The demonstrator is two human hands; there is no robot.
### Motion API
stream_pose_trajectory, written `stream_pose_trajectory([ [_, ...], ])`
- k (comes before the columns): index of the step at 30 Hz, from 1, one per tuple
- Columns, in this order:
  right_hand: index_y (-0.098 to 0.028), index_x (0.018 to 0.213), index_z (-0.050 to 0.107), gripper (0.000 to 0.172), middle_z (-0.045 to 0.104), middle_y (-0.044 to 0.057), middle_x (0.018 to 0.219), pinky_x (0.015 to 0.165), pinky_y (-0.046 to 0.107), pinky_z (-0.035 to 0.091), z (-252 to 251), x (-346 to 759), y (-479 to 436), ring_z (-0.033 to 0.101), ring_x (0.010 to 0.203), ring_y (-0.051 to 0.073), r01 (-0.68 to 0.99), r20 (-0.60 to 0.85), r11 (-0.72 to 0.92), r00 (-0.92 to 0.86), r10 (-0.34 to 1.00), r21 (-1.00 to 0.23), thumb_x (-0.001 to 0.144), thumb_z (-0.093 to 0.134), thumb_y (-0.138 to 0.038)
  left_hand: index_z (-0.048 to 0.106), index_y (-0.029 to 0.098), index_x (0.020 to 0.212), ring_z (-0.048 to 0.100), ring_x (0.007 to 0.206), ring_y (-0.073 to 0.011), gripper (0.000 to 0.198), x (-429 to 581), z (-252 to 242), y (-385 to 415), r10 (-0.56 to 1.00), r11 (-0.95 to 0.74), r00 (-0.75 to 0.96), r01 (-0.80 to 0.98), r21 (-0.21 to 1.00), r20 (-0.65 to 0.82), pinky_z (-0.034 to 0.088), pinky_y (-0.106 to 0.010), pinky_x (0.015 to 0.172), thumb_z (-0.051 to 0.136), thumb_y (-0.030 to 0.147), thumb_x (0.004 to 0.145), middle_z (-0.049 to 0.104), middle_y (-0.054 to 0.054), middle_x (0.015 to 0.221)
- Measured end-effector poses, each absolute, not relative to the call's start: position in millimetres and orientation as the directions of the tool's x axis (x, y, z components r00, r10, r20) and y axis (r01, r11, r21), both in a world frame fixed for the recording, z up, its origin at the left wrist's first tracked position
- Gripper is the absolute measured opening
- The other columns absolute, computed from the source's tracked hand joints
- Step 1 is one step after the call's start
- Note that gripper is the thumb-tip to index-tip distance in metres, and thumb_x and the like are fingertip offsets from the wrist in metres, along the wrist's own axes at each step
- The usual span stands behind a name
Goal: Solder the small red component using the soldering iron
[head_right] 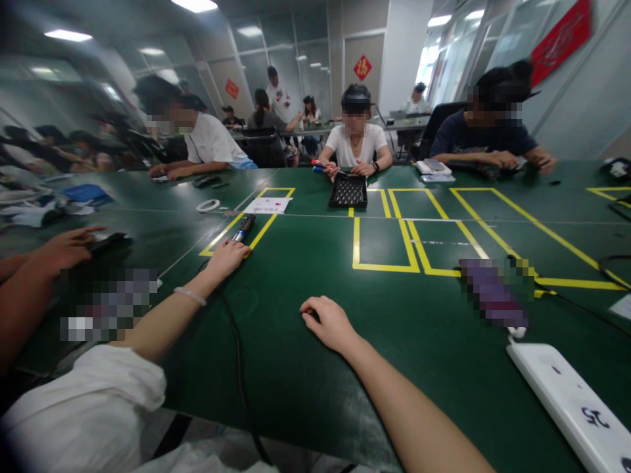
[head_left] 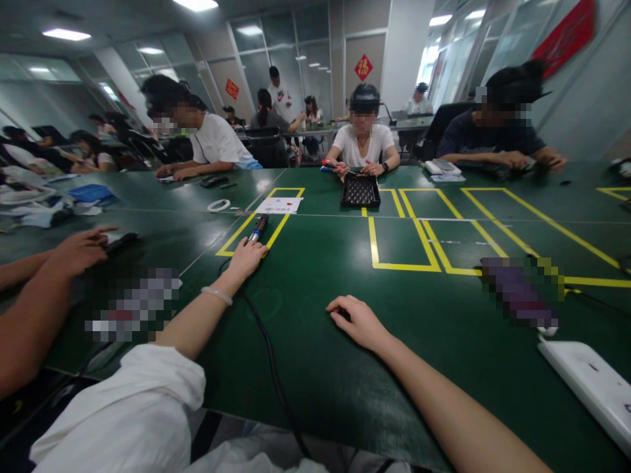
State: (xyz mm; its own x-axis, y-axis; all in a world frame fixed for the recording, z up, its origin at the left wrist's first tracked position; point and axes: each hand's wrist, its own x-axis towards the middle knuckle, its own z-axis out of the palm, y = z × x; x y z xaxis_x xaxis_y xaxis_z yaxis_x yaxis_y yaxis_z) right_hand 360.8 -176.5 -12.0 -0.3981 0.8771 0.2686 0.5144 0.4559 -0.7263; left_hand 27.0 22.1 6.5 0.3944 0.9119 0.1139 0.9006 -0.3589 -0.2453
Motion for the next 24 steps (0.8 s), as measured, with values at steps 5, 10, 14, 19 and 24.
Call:
stream_pose_trajectory([
  [5, -0.021, 0.096, 0.064, 0.013, 0.068, 0.004, 0.089, 0.078, 0.031, 0.047, -12, 362, -176, 0.061, 0.086, 0.018, 0.520, 0.261, 0.452, -0.400, 0.879, -0.725, 0.088, 0.056, -0.015, 0.066, 0.018, 0.107, 0.051, 0.107, -0.0238, 0.034, 35, 8, 14, 0.895, -0.377, 0.408, 0.908, -0.183, 0.179, 0.021, -0.044, 0.108, 0.036, 0.019, 0.092, 0.062, -0.011, 0.107],
  [10, -0.021, 0.094, 0.064, 0.012, 0.067, 0.003, 0.087, 0.076, 0.029, 0.047, -12, 363, -176, 0.061, 0.084, 0.017, 0.506, 0.258, 0.438, -0.387, 0.885, -0.743, 0.088, 0.055, -0.015, 0.060, 0.018, 0.120, 0.055, 0.105, -0.0225, 0.036, 75, 8, -14, 0.886, -0.443, 0.407, 0.885, 0.145, 0.223, 0.038, -0.038, 0.098, 0.041, 0.029, 0.092, 0.060, -0.010, 0.112],
  [14, -0.021, 0.106, 0.059, 0.020, 0.068, 0.002, 0.089, 0.080, 0.028, 0.047, -14, 362, -176, 0.063, 0.084, 0.015, 0.422, 0.278, 0.424, -0.365, 0.889, -0.801, 0.088, 0.054, -0.014, 0.051, 0.016, 0.130, 0.062, 0.090, -0.0176, 0.046, 120, 10, -55, 0.871, -0.417, 0.484, 0.635, 0.651, 0.086, 0.047, -0.032, 0.085, 0.050, 0.036, 0.088, 0.065, -0.007, 0.102],
  [19, -0.023, 0.123, 0.050, 0.037, 0.066, -0.001, 0.088, 0.075, 0.025, 0.046, -15, 362, -176, 0.061, 0.076, 0.013, 0.364, 0.278, 0.424, -0.390, 0.878, -0.829, 0.087, 0.056, -0.015, 0.047, 0.014, 0.131, 0.062, 0.089, -0.0170, 0.052, 160, 18, -107, 0.756, -0.193, 0.648, 0.364, 0.911, -0.099, 0.046, -0.031, 0.083, 0.058, 0.035, 0.085, 0.067, -0.007, 0.096],
  [24, -0.023, 0.114, 0.056, 0.027, 0.061, -0.003, 0.077, 0.069, 0.024, 0.044, -18, 363, -176, 0.058, 0.070, 0.013, 0.396, 0.278, 0.426, -0.378, 0.883, -0.814, 0.088, 0.057, -0.018, 0.051, 0.014, 0.129, 0.061, 0.082, -0.0144, 0.050, 167, 14, -122, 0.733, -0.039, 0.661, 0.277, 0.960, -0.161, 0.044, -0.027, 0.079, 0.062, 0.032, 0.083, 0.065, -0.003, 0.088],
])
